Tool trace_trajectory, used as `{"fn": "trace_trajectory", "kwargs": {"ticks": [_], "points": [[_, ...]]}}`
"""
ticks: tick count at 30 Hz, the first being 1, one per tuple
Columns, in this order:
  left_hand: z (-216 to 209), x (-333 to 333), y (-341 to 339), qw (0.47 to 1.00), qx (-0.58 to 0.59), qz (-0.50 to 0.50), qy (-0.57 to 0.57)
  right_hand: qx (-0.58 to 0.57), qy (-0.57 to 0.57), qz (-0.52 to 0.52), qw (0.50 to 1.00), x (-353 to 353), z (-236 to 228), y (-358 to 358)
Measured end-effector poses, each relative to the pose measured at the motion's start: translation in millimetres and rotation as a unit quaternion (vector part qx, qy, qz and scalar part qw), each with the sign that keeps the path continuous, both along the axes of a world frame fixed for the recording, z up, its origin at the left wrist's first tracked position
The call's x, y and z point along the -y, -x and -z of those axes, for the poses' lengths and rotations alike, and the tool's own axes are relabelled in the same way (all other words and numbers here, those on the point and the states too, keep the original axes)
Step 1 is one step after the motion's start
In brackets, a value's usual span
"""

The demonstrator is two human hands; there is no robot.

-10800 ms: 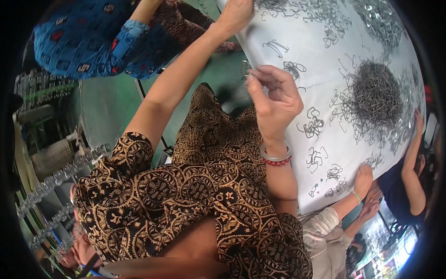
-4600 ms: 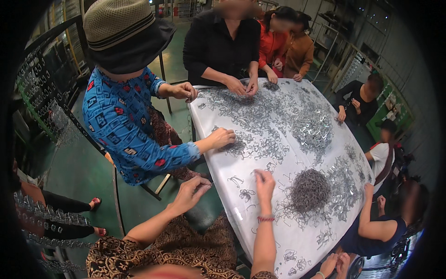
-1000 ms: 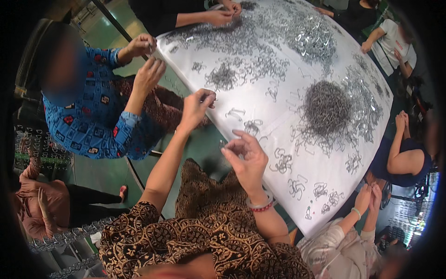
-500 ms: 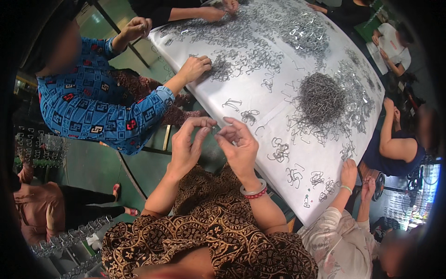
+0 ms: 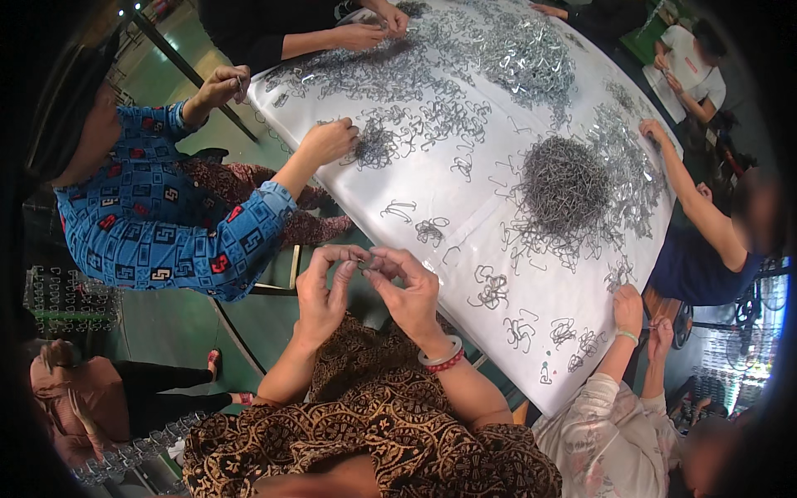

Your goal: The person picks up small metal hooks and links them together by hand at a table. They repeatedly form chains and place them on a nearby rack. Other workers are also assembling similar items at the same table.

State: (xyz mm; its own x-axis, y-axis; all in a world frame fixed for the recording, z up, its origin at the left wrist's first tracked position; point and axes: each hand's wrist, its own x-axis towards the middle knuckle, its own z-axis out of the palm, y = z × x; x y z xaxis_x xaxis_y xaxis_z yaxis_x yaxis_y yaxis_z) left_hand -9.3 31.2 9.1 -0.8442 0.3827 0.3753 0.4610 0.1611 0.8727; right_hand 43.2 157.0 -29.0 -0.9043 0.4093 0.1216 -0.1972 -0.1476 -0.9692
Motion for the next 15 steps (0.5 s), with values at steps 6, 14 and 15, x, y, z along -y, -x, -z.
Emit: {"fn": "trace_trajectory", "kwargs": {"ticks": [6,14,15], "points": [[4.5,3.2,3.8,0.998,0.014,-0.002,-0.056,0.02,-0.134,0.044,0.99,-91.8,9.9,45.2],[18.3,13.9,3.6,0.999,0.028,0.031,-0.025,0.202,-0.601,0.073,0.77,-213.7,69.9,157.8],[18.7,15.4,2.3,0.999,0.027,0.028,-0.02,0.219,-0.609,0.063,0.76,-213.5,74.1,160.9]]}}
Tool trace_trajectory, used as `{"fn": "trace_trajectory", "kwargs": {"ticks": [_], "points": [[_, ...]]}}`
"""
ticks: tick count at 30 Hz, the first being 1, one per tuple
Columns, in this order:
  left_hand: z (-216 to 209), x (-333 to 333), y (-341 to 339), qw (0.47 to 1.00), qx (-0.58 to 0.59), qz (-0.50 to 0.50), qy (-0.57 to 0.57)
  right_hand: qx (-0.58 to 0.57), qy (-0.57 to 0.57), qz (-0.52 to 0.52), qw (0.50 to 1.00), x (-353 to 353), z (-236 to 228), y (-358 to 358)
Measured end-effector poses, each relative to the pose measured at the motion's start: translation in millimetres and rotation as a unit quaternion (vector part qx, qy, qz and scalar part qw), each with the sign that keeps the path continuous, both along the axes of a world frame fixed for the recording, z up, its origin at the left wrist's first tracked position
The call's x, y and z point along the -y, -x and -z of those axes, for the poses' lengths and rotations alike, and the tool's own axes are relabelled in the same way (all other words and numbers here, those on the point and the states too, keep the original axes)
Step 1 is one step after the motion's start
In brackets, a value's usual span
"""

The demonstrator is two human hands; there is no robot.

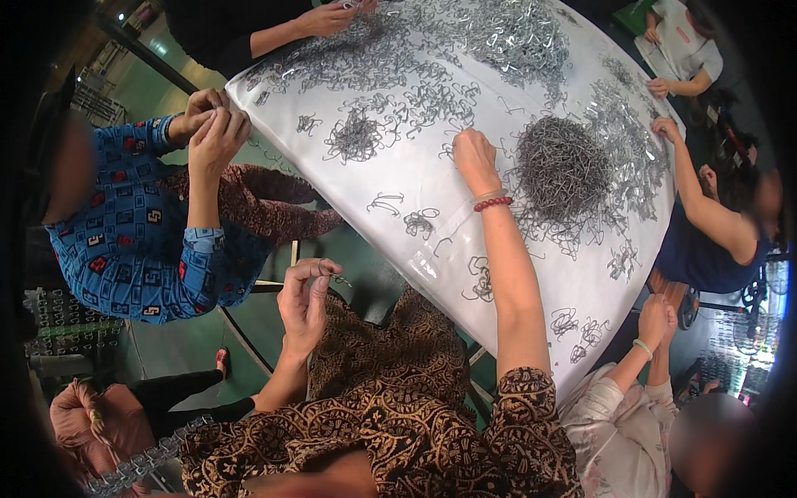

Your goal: The person picks up small metal hooks and links them together by hand at a table. They repeatedly form chains and place them on a nearby rack. Other workers are also assembling similar items at the same table.

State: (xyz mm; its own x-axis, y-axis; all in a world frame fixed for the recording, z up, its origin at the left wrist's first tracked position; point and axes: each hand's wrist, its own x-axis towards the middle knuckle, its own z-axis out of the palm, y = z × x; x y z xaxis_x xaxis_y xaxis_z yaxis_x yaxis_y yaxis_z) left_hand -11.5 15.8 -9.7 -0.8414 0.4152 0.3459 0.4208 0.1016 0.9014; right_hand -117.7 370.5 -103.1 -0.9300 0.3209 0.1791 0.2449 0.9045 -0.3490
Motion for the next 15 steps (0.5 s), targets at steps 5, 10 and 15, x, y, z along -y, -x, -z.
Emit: {"fn": "trace_trajectory", "kwargs": {"ticks": [5,10,15], "points": [[-5.8,3.1,-6.3,0.999,-0.019,-0.041,0.002,0.04,-0.018,-0.008,0.999,1.8,-3.1,9.7],[-17.7,11.9,-11.4,0.997,-0.062,-0.044,0.008,-0.008,0.164,0.004,0.986,-2.3,-37.3,6.7],[-8.1,17.9,-10.0,0.996,-0.091,-0.022,0.002,-0.009,0.374,-0.045,0.926,58.8,-75.0,-40.2]]}}
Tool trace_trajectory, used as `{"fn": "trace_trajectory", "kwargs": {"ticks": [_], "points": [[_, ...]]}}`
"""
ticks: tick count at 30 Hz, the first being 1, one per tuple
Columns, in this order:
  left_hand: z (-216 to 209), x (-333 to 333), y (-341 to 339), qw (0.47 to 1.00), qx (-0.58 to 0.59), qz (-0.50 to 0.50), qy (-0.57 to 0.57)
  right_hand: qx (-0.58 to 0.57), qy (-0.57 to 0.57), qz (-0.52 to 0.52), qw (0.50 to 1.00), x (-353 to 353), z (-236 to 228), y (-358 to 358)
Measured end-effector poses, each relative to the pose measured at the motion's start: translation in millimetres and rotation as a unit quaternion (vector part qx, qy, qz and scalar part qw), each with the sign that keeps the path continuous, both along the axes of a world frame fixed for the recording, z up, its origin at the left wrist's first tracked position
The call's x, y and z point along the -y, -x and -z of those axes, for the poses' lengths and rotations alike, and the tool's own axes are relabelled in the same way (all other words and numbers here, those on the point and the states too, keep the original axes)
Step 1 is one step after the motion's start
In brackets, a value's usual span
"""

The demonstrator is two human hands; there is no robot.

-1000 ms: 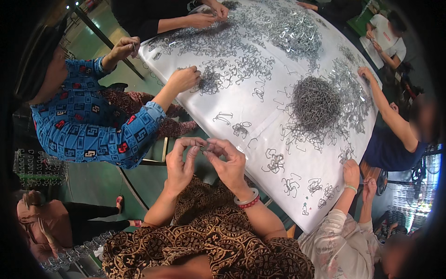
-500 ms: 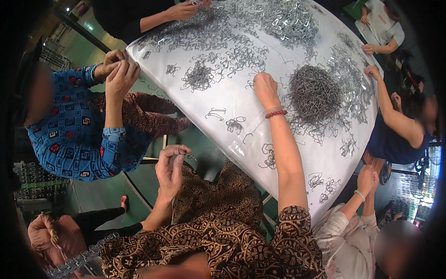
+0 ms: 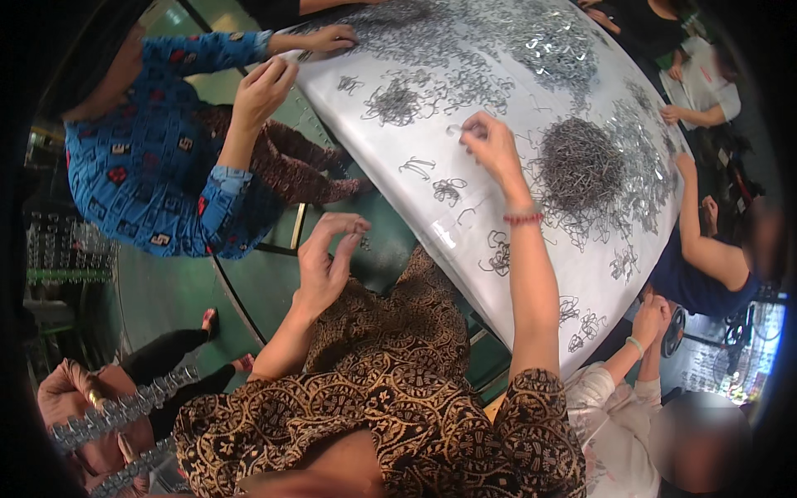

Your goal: The person picks up small metal hooks and links them together by hand at a table. They repeatedly form chains and place them on a nearby rack. Other workers are also assembling similar items at the same table.

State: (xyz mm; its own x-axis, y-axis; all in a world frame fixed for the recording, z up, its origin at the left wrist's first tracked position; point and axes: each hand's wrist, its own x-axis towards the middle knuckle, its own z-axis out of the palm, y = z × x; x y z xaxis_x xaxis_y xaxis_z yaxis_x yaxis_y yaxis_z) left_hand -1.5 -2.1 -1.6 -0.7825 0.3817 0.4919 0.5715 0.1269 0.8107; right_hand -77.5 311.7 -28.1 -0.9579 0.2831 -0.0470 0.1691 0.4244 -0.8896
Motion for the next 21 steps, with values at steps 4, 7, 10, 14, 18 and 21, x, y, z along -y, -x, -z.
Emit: {"fn": "trace_trajectory", "kwargs": {"ticks": [4,7,10,14,18,21], "points": [[9.4,-1.8,8.2,1.0,-0.014,0.012,0.021,-0.097,-0.029,-0.132,0.986,77.4,-27.9,-56.4],[8.2,-4.6,9.1,0.999,-0.013,0.015,0.038,-0.113,0.001,-0.153,0.982,116.7,-53.0,-83.2],[7.1,-5.4,6.0,0.999,-0.001,0.015,0.05,-0.089,0.036,-0.144,0.985,135.6,-70.7,-94.1],[17.8,-2.7,5.9,0.997,0.024,0.002,0.076,-0.091,0.058,-0.132,0.985,139.7,-71.4,-89.7],[34.2,-0.3,5.7,0.996,0.063,0.013,0.056,-0.075,0.045,-0.138,0.987,131.7,-60.0,-89.7],[41.6,-3.0,6.1,0.995,0.097,-0.021,-0.005,-0.07,0.051,-0.147,0.985,126.8,-52.3,-93.0]]}}
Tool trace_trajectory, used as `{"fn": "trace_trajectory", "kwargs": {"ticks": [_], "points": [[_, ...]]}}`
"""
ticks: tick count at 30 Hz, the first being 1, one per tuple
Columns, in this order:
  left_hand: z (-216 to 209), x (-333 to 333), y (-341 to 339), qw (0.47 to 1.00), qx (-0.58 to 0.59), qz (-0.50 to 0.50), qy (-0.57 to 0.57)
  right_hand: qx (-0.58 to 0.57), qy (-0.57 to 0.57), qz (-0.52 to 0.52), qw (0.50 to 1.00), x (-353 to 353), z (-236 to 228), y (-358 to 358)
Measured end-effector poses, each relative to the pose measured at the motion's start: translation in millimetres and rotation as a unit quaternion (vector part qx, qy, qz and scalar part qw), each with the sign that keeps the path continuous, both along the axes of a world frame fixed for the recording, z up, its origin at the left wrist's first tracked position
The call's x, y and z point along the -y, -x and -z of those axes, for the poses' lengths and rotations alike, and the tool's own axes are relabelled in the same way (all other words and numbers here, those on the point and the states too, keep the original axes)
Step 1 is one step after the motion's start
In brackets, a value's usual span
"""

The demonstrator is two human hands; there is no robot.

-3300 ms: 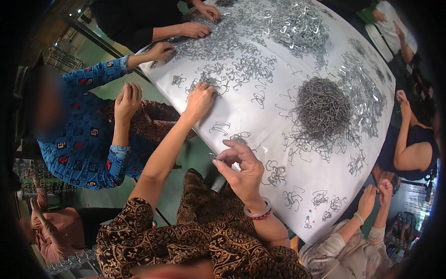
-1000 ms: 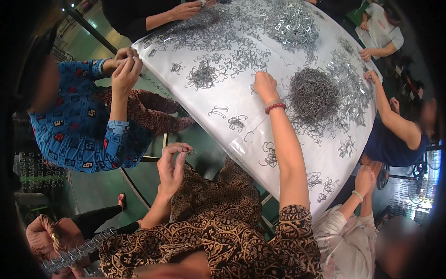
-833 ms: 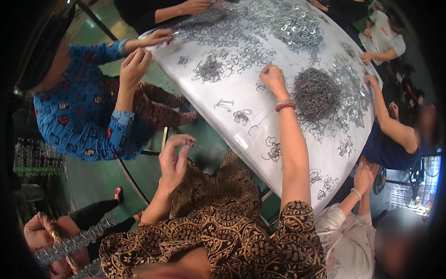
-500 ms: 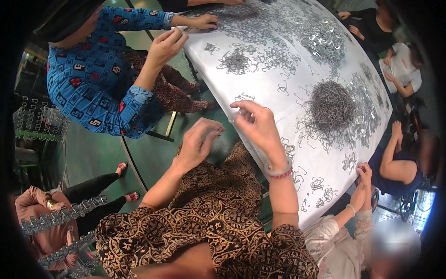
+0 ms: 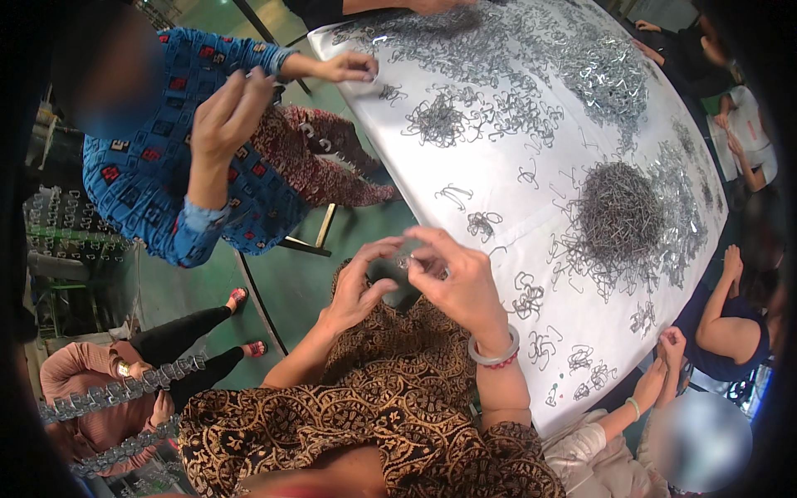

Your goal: The person picks up small metal hooks and links them together by hand at a table. They repeatedly form chains and place them on a nearby rack. Other workers are also assembling similar items at the same table.

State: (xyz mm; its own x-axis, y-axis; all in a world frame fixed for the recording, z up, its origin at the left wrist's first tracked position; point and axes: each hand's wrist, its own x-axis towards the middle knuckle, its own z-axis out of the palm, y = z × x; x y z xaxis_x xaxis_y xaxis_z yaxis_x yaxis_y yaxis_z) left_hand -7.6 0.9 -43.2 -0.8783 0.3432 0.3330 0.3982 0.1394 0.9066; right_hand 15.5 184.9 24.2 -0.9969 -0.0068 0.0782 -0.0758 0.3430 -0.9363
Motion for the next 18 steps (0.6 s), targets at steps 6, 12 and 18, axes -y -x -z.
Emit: {"fn": "trace_trajectory", "kwargs": {"ticks": [6,12,18], "points": [[25.6,-14.4,102.9,0.99,-0.054,-0.053,0.121,-0.022,0.043,0.004,0.999,-0.1,17.8,-1.4],[63.4,-52.2,205.9,0.934,-0.172,-0.122,0.289,-0.013,0.067,0.034,0.997,3.4,39.9,2.2],[71.1,-58.2,216.0,0.867,-0.247,-0.086,0.424,0.016,0.062,0.028,0.998,1.6,36.7,-2.1]]}}
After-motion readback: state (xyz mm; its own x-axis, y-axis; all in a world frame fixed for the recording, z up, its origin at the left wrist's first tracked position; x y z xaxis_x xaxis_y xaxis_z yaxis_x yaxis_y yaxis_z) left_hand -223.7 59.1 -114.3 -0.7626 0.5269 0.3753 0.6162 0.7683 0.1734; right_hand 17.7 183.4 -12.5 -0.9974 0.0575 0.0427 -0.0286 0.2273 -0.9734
